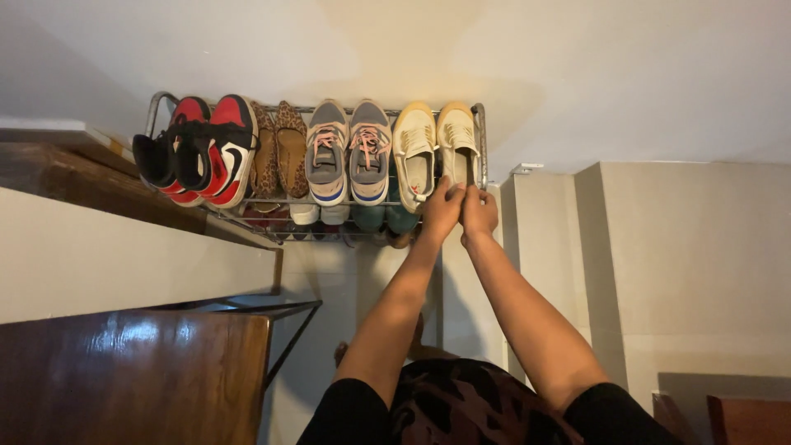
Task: The person picks up pairs of shoes from a wooden table and places them onto a metal shoe rack. They handle several pairs including white sneakers, grey sneakers, leopard-print flats, and red-and-black sneakers, arranging them on the rack's shelves.
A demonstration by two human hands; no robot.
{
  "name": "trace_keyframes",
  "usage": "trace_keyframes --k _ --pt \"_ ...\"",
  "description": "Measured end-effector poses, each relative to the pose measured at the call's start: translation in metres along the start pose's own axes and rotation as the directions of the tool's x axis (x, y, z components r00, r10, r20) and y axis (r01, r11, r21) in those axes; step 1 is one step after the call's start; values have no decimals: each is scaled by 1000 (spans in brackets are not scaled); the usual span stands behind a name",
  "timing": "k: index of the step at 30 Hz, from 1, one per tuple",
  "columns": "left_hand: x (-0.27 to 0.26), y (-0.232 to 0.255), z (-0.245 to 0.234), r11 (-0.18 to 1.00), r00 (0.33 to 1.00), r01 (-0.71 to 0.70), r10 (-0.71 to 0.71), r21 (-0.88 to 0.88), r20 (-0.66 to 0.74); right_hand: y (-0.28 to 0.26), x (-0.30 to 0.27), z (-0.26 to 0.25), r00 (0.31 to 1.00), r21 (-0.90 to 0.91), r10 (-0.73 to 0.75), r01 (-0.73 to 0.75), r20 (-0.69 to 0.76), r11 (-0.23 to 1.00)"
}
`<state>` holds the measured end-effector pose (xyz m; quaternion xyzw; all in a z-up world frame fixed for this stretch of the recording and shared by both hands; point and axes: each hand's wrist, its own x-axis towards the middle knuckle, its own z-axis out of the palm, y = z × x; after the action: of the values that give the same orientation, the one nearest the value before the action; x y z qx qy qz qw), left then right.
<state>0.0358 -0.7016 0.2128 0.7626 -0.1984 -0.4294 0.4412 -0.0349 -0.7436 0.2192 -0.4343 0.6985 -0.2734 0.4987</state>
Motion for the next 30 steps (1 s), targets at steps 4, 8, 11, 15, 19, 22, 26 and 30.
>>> trace_keyframes --k 4,8,11,15,19,22,26,30 --pt "-23 15 -4 1000 999 -30 30 2 -18 -11 -13 -9 999 38 -1 0 52 999" --pt "-49 36 -14 999 997 -52 52 -13 -55 -7 -9 -13 988 288 -27 -17 149 957" --pt "-60 45 -20 998 996 -51 49 -31 -70 -10 -8 -15 983 334 -26 -38 184 942" --pt "-73 54 -32 995 992 -53 43 -84 -119 -28 -24 -16 981 366 -15 -58 195 929" --pt "-94 64 -53 962 992 -99 74 -254 -107 -18 -19 -12 969 333 -65 -19 237 943" --pt "-111 67 -67 962 983 -127 89 -241 -159 -32 -58 -15 960 326 -114 26 254 945" --pt "-124 52 -89 938 958 -209 140 -276 -250 -73 -156 -28 936 199 -189 132 299 971" --pt "-141 11 -111 922 926 -194 60 -334 -373 -54 -185 -21 882 -54 -259 304 395 951"
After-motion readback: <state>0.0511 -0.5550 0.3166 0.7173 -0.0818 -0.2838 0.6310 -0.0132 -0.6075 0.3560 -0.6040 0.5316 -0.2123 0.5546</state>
